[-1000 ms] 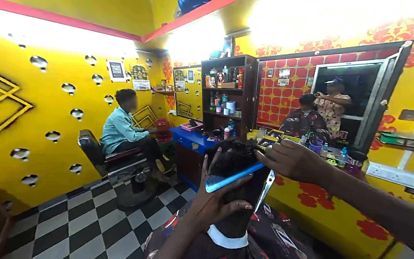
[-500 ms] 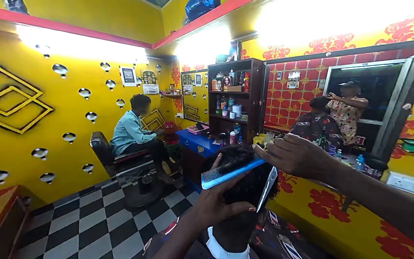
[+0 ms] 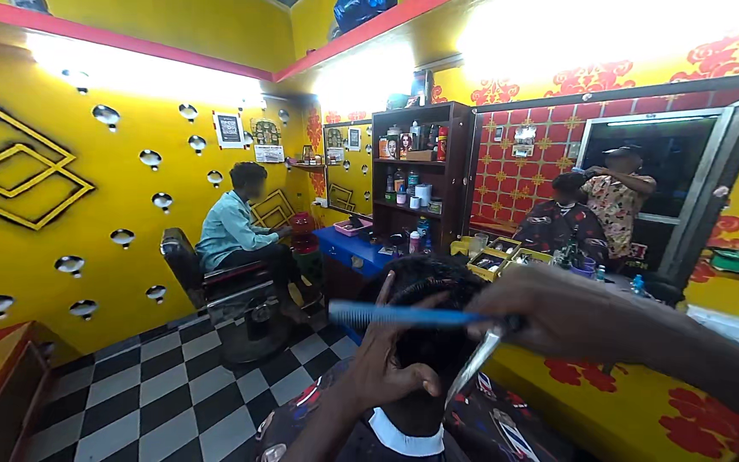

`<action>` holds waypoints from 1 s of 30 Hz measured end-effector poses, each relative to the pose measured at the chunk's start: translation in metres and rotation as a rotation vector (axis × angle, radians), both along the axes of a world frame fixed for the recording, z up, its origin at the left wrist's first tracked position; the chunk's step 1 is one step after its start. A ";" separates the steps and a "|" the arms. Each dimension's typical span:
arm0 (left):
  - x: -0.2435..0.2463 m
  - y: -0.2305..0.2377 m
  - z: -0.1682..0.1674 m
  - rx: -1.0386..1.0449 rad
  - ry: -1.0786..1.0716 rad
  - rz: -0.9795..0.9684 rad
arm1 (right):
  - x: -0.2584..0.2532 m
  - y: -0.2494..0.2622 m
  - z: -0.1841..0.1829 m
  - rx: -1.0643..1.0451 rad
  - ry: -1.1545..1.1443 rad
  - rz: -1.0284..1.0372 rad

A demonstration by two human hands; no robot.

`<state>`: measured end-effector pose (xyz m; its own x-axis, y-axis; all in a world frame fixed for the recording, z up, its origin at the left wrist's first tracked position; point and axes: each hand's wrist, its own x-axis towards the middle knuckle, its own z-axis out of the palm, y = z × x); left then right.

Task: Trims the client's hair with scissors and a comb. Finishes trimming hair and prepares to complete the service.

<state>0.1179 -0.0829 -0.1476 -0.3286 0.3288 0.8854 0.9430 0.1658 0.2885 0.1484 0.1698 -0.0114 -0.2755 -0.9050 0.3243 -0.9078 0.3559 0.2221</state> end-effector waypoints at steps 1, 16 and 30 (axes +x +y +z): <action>0.002 0.002 -0.001 0.019 -0.013 -0.022 | 0.008 -0.005 -0.005 0.137 -0.094 -0.004; 0.009 0.001 0.002 -0.013 -0.067 0.029 | -0.018 -0.002 0.103 0.497 -0.698 -0.532; 0.009 0.001 0.004 -0.015 -0.024 0.024 | -0.008 -0.046 0.102 0.770 -0.380 -0.603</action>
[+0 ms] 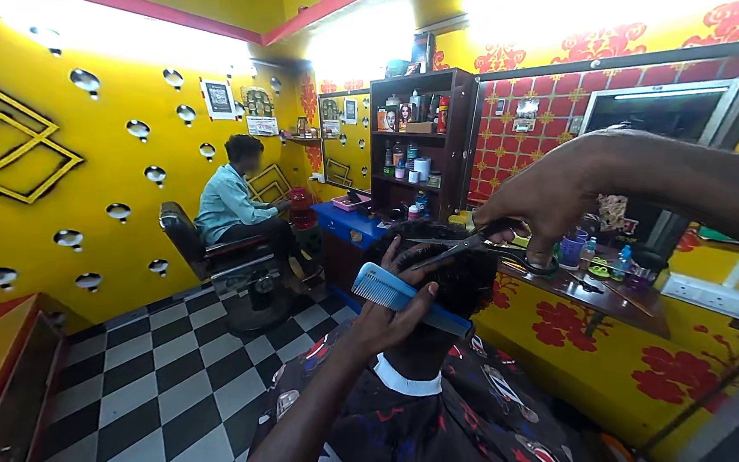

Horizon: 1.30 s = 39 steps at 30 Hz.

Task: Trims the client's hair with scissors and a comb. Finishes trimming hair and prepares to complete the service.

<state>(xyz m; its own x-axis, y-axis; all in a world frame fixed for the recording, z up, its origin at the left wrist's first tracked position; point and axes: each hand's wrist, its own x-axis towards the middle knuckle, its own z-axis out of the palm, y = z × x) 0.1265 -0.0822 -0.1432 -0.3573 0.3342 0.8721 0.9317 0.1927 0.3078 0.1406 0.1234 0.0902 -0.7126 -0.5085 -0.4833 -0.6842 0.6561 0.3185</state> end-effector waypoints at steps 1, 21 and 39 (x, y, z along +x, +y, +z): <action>-0.001 0.000 0.000 -0.008 0.001 -0.001 | 0.001 -0.002 -0.001 -0.005 0.003 0.010; -0.001 0.003 0.003 -0.052 0.004 0.009 | 0.014 -0.024 0.008 0.144 0.200 0.131; 0.089 -0.022 0.068 0.752 -0.026 -0.037 | 0.006 0.069 -0.096 -1.901 -0.219 -0.112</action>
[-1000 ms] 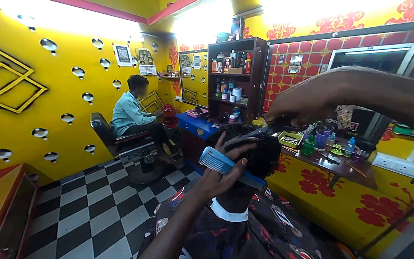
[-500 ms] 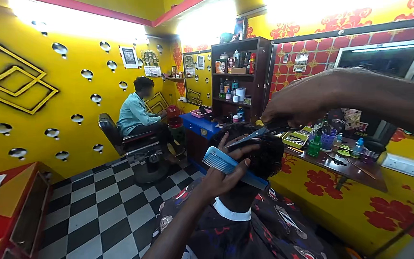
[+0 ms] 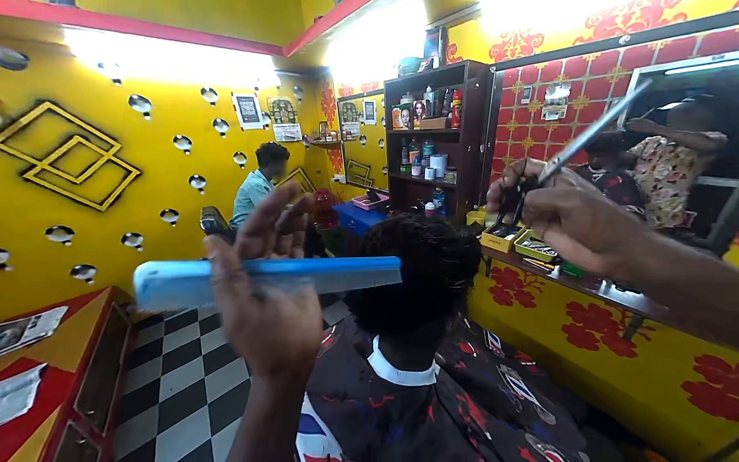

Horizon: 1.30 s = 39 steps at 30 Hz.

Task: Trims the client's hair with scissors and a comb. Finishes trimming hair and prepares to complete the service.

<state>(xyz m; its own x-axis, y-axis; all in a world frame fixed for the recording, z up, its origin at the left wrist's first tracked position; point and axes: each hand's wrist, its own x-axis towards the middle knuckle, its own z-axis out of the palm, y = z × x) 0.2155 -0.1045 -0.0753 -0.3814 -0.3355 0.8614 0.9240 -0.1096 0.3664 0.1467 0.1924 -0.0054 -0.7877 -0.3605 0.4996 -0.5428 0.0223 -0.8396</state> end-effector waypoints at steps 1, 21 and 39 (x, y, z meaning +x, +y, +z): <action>0.009 0.004 -0.004 0.031 0.010 0.025 | 0.010 0.000 -0.013 -0.018 -0.023 0.055; 0.026 0.006 -0.191 0.121 -0.273 0.507 | -0.015 0.055 -0.145 0.740 1.471 -0.283; -0.045 0.044 -0.117 -0.906 -0.208 1.029 | -0.163 -0.024 -0.071 0.455 1.780 -0.314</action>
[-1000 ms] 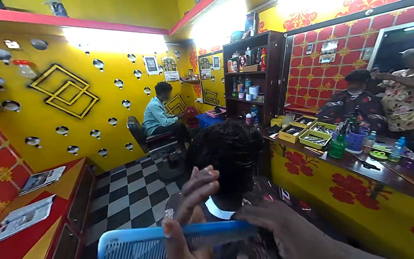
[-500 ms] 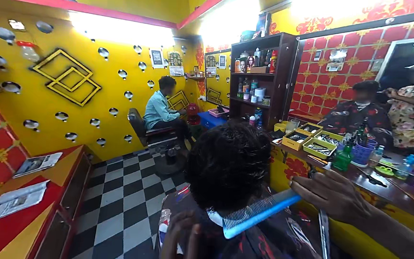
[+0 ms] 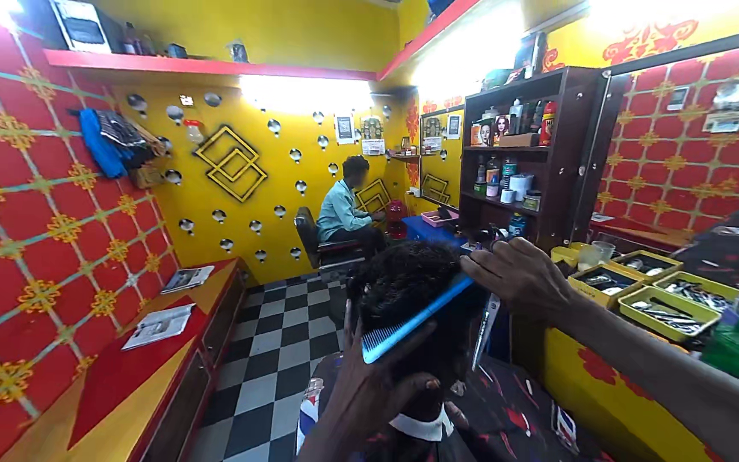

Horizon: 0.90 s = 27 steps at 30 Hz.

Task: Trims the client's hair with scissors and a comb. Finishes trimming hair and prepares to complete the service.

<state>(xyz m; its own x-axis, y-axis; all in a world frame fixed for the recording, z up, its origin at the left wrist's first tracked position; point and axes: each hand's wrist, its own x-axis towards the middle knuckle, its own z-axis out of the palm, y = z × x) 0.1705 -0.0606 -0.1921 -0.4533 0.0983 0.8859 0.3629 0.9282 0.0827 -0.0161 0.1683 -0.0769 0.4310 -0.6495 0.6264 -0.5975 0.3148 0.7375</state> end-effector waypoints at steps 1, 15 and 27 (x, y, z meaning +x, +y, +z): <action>-0.006 -0.002 0.009 -0.010 -0.014 -0.031 | -0.006 -0.003 0.001 0.005 -0.007 0.006; -0.049 0.010 0.063 -0.013 -0.103 -0.258 | -0.034 -0.007 0.022 -0.061 0.028 0.040; -0.038 0.011 0.066 0.078 -0.138 -0.341 | 0.028 0.035 0.048 0.247 -0.892 0.143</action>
<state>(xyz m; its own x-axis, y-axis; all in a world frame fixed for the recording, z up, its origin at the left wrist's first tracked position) 0.1321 -0.0497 -0.1259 -0.5221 0.1990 0.8293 0.6305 0.7448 0.2183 0.0119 0.2036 -0.0290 -0.0566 -0.7861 0.6155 -0.9956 0.0907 0.0242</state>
